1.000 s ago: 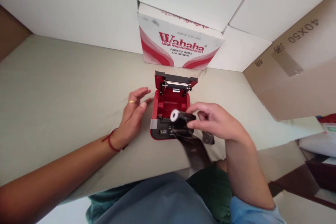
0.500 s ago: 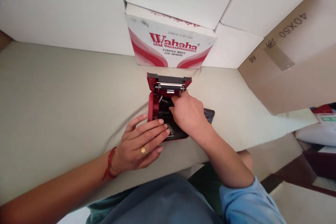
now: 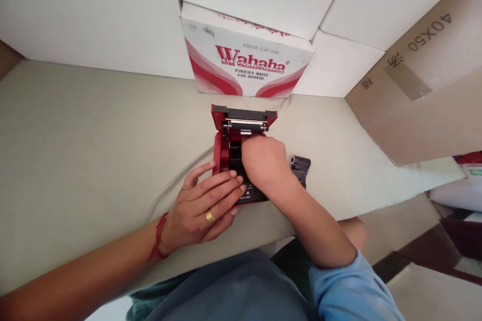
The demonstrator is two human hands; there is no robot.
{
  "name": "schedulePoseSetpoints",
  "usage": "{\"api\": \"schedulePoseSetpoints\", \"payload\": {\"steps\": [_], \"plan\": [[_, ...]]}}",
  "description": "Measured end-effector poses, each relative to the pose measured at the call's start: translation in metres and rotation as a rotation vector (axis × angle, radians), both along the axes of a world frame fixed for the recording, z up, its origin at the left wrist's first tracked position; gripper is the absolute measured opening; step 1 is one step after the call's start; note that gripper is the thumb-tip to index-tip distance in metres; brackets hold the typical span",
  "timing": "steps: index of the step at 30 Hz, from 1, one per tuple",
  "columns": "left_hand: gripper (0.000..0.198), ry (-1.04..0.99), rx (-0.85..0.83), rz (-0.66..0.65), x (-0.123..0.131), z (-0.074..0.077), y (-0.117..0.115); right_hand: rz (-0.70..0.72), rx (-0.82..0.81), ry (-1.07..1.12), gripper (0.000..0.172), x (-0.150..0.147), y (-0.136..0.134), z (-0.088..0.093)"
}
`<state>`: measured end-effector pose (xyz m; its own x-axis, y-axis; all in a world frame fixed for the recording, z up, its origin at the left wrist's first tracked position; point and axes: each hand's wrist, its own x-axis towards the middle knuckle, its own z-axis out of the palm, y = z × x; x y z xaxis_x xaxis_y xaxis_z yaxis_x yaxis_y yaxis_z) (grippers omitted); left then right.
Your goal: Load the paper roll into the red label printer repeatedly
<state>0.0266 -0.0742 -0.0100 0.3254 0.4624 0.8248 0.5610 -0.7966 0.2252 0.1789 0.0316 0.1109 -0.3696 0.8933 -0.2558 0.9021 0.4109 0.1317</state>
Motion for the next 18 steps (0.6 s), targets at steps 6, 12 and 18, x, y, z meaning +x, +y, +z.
{"api": "schedulePoseSetpoints", "payload": {"steps": [6,12,18], "plan": [[0.051,0.045,0.013,0.01,0.0,0.002,-0.004,0.123,-0.052,0.482,0.032,0.045,-0.01,-0.003],[0.04,0.049,0.042,-0.012,-0.003,0.005,-0.009,0.464,0.029,0.811,0.045,0.113,-0.065,-0.035],[0.048,0.034,0.007,0.062,-0.005,0.007,-0.007,0.472,0.124,0.76,0.062,0.131,-0.088,-0.061]]}}
